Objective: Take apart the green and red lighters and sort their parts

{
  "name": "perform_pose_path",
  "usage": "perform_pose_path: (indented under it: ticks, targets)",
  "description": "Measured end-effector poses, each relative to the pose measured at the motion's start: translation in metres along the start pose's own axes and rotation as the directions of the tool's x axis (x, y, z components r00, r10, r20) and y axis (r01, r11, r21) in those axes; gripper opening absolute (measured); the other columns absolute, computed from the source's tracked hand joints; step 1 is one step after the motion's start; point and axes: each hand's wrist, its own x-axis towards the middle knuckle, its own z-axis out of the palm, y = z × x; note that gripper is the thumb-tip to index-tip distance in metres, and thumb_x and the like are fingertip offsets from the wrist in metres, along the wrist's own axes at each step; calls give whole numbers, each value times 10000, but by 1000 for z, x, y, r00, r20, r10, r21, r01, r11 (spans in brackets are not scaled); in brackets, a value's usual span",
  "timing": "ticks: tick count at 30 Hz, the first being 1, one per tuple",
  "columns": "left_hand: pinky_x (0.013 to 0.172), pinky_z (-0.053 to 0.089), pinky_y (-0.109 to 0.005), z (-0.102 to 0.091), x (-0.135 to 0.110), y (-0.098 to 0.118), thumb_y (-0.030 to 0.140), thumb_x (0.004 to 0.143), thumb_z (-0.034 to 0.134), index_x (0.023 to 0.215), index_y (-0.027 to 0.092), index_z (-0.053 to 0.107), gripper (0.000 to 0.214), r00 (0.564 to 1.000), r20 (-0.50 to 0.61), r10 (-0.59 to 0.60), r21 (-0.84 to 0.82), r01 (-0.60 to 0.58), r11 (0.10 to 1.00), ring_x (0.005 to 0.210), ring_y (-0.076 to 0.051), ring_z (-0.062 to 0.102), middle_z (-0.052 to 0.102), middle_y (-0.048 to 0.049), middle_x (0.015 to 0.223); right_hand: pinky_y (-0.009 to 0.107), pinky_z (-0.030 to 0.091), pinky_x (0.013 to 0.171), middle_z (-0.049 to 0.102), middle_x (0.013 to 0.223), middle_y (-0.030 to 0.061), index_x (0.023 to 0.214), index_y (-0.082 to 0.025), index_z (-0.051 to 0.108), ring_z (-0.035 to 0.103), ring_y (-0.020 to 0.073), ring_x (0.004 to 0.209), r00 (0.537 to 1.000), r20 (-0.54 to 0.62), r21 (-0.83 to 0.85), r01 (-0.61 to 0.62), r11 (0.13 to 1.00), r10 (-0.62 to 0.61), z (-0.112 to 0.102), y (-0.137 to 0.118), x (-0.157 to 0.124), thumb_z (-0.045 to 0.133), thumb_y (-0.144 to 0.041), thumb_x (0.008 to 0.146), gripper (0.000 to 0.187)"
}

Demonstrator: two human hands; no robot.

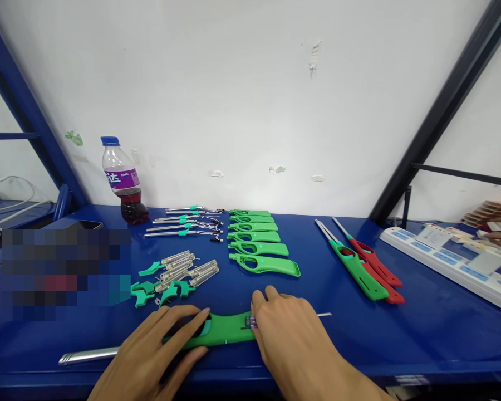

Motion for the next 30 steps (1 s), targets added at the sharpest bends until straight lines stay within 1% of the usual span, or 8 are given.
perform_pose_path:
  ticks: [4, 8, 12, 15, 18, 22, 26, 30]
  targets:
    - [959, 689, -444, -2, 0, 1, 339, 1152, 480, 1501, 234, 607, 386, 1000, -12, -6, 2, 6, 1000, 1119, -256, 782, 760, -80, 1292, 367, 215, 516, 772, 951, 64, 977, -232, 616, 773, 268, 641, 999, 14, -15, 29, 999, -29, 4, 3, -2, 618, -85, 943, 151]
    - [959, 687, -439, -2, 1, 0, 338, 1153, 477, 1504, 227, 601, 389, 1000, -11, -1, -1, 1, 1000, 1108, -252, 783, 760, -78, 1289, 355, 264, 524, 763, 1035, 84, 1061, -222, 611, 776, 264, 675, 996, 13, -39, 86, 996, -85, 3, 5, -2, 633, -72, 917, 209]
    - [967, 679, -426, -1, 2, -1, 354, 1152, 485, 1500, 244, 609, 385, 1000, -17, -12, -4, 12, 1000, 1116, -251, 781, 761, -71, 1290, 364, 270, 542, 753, 1096, 106, 1062, -223, 633, 780, 282, 714, 999, 39, -21, 30, 999, -30, -3, 5, -2, 624, -94, 951, 170]
    - [970, 676, -426, 0, 2, -1, 354, 1154, 480, 1504, 248, 607, 387, 1000, -18, -9, 0, 9, 1000, 1116, -251, 781, 759, -66, 1301, 375, 263, 561, 772, 1010, 83, 1041, -234, 643, 789, 297, 743, 1000, 3, -3, -26, 1000, 26, -3, 3, -2, 564, -159, 1052, 110]
    - [970, 674, -430, 0, 1, 0, 352, 1159, 465, 1498, 245, 612, 384, 1000, -11, -8, -2, 8, 1000, 1117, -248, 778, 759, -62, 1300, 390, 234, 569, 793, 888, 54, 1012, -244, 660, 798, 313, 746, 999, 20, 15, -44, 999, 44, -1, 1, -3, 519, -185, 1099, 175]
    - [962, 674, -430, -1, 0, 0, 344, 1161, 465, 1493, 236, 614, 379, 1000, -28, -5, 1, 5, 1000, 1115, -244, 774, 758, -62, 1295, 399, 244, 574, 820, 924, 46, 1017, -240, 683, 803, 311, 769, 996, 89, 51, -35, 998, 30, -2, -1, -2, 569, -107, 1044, 177]
    - [954, 674, -433, -3, 2, 1, 336, 1163, 460, 1488, 230, 615, 376, 999, -40, -3, 10, 3, 1000, 1105, -243, 773, 758, -65, 1283, 392, 287, 574, 818, 925, 46, 1037, -228, 690, 800, 286, 765, 995, 105, 51, -7, 999, 1, -6, -1, 1, 598, -79, 1016, 176]
    - [949, 676, -431, -2, 2, 0, 331, 1164, 458, 1485, 222, 618, 375, 999, -44, 11, 13, -11, 1000, 1101, -243, 774, 760, -72, 1281, 388, 246, 551, 792, 984, 74, 1042, -212, 667, 781, 273, 732, 995, 96, 21, 31, 999, -33, 0, 2, 1, 626, -58, 962, 178]
